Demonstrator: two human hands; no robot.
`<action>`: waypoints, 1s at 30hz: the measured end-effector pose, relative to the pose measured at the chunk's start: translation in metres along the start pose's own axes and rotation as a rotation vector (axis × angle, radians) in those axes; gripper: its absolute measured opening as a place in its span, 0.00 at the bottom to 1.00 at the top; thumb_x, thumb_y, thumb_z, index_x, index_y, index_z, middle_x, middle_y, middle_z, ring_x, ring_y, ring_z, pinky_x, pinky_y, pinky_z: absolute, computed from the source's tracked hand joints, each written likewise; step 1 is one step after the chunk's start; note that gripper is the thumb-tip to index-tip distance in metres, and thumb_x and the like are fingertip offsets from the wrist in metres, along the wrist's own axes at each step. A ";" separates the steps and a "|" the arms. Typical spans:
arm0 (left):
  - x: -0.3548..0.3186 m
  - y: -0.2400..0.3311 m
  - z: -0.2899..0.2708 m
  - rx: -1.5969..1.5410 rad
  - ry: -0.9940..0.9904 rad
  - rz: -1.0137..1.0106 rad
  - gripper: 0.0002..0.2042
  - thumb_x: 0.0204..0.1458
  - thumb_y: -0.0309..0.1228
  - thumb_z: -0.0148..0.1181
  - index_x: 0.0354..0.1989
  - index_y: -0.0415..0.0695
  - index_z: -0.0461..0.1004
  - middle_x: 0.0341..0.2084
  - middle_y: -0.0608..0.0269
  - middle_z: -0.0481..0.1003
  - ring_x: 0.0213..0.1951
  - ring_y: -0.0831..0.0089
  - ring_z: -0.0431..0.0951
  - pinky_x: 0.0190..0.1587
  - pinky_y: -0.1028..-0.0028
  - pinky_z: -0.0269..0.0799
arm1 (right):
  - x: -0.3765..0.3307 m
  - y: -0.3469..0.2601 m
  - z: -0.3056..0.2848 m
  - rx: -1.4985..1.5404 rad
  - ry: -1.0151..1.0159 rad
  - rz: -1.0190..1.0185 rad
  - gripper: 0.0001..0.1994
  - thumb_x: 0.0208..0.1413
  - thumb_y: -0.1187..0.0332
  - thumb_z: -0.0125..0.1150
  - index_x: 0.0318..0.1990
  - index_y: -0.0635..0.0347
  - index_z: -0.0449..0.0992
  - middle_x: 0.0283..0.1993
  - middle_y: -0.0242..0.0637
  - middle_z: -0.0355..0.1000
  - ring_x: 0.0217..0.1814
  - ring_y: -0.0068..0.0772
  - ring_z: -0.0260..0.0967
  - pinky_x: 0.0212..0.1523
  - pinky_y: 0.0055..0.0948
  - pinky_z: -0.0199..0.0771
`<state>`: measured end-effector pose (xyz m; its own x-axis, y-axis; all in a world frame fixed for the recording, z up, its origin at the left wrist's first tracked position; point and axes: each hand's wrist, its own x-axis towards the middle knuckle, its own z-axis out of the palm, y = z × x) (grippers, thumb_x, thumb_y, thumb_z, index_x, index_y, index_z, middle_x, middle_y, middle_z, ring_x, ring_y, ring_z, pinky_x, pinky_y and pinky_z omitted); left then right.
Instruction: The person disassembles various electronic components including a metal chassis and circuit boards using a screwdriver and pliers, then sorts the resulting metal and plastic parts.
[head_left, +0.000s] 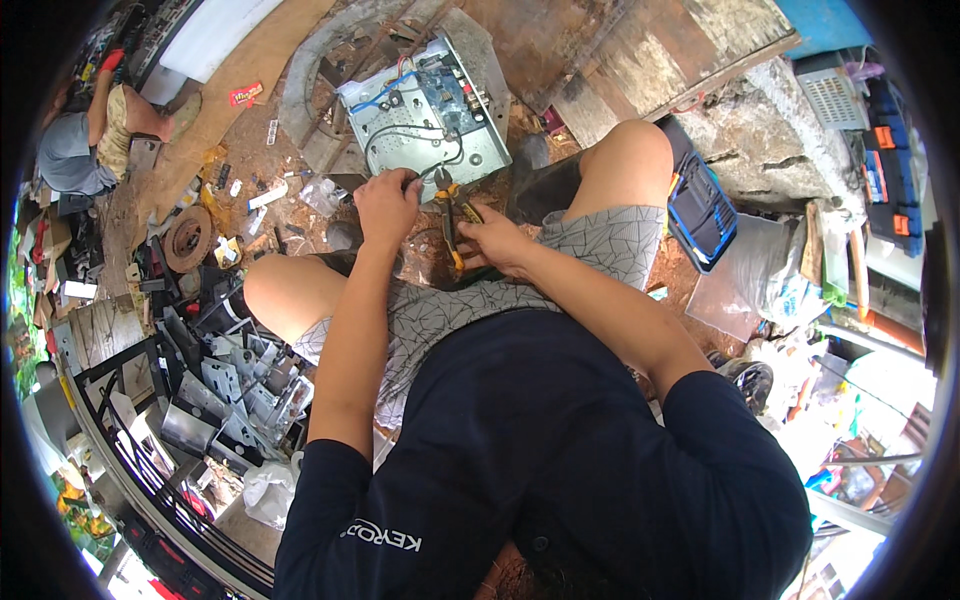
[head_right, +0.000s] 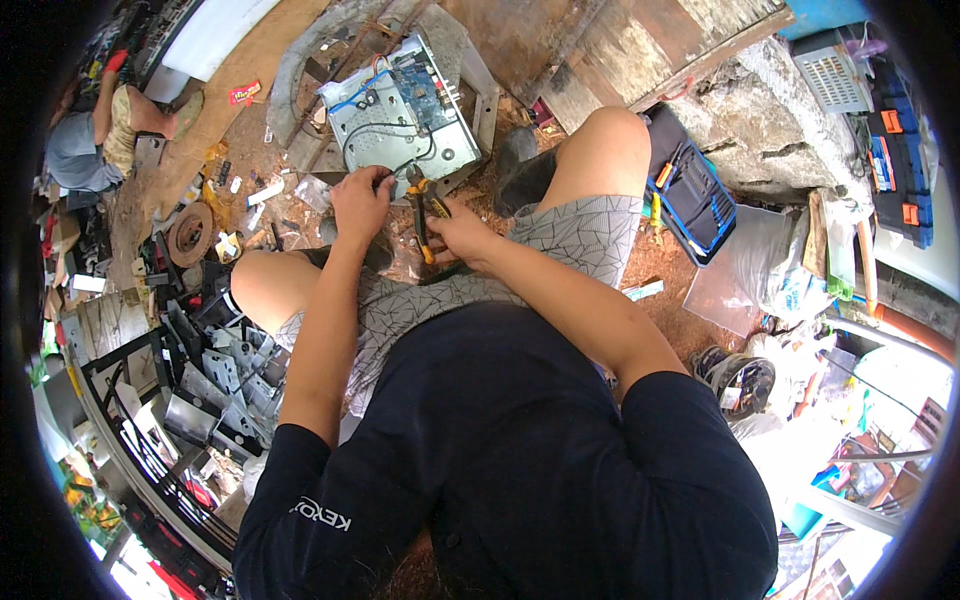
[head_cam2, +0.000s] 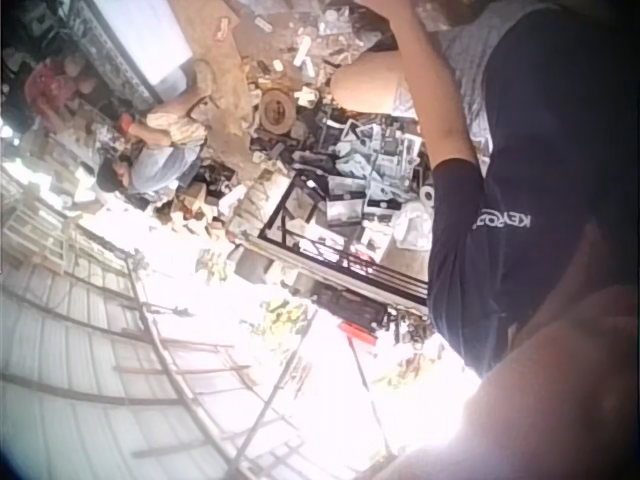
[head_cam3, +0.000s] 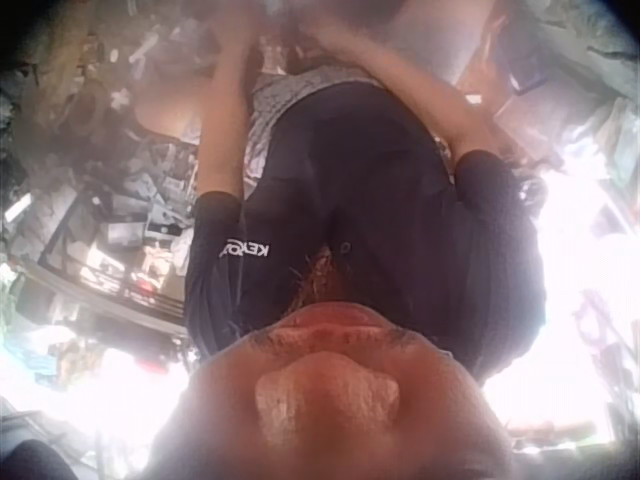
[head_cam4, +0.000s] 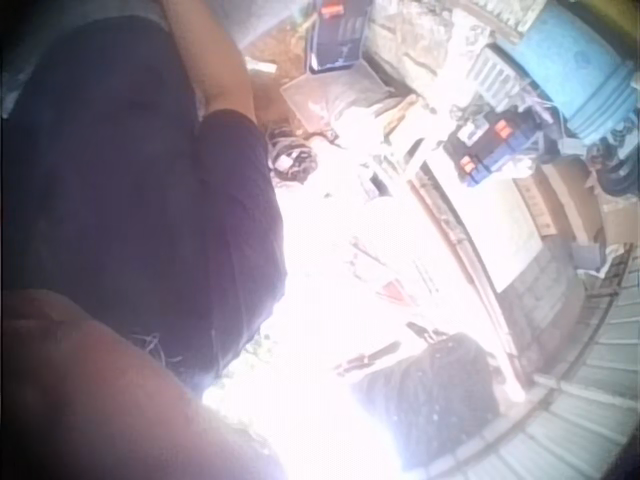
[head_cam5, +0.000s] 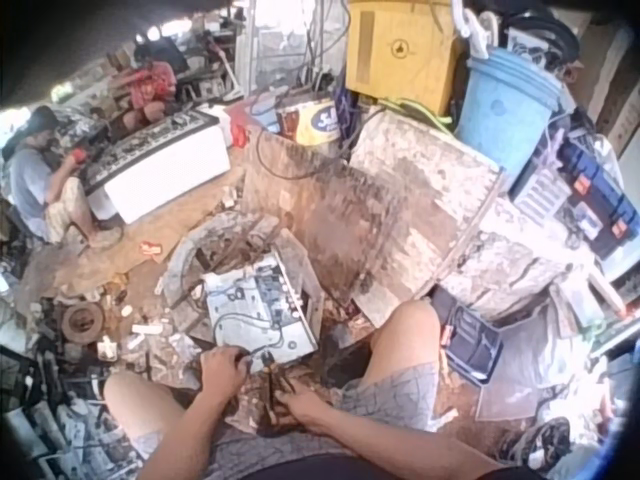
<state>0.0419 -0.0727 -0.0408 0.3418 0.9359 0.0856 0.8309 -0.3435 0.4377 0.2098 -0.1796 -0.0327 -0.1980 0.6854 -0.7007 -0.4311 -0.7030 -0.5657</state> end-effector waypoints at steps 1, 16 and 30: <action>0.000 0.001 0.000 -0.004 0.005 0.004 0.08 0.52 0.38 0.61 0.33 0.48 0.80 0.31 0.61 0.78 0.40 0.58 0.77 0.47 0.58 0.63 | 0.000 -0.002 0.001 -0.003 -0.006 0.005 0.19 0.66 0.69 0.48 0.63 0.53 0.59 0.47 0.34 0.68 0.42 0.31 0.72 0.36 0.37 0.82; 0.000 -0.004 0.005 0.012 0.049 0.040 0.07 0.52 0.38 0.60 0.33 0.49 0.79 0.31 0.62 0.78 0.40 0.59 0.76 0.46 0.58 0.62 | 0.003 -0.011 -0.003 0.051 0.010 0.052 0.20 0.65 0.69 0.48 0.64 0.53 0.58 0.48 0.33 0.68 0.46 0.36 0.73 0.42 0.45 0.78; -0.001 -0.003 0.005 0.017 0.043 0.028 0.07 0.52 0.37 0.60 0.33 0.49 0.79 0.32 0.63 0.78 0.40 0.60 0.76 0.48 0.59 0.61 | 0.003 -0.024 -0.006 0.064 -0.037 0.083 0.14 0.66 0.69 0.48 0.57 0.53 0.64 0.46 0.33 0.70 0.44 0.34 0.74 0.43 0.44 0.77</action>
<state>0.0413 -0.0732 -0.0469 0.3465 0.9281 0.1361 0.8286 -0.3709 0.4193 0.2247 -0.1618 -0.0242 -0.2676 0.6326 -0.7268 -0.4668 -0.7450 -0.4766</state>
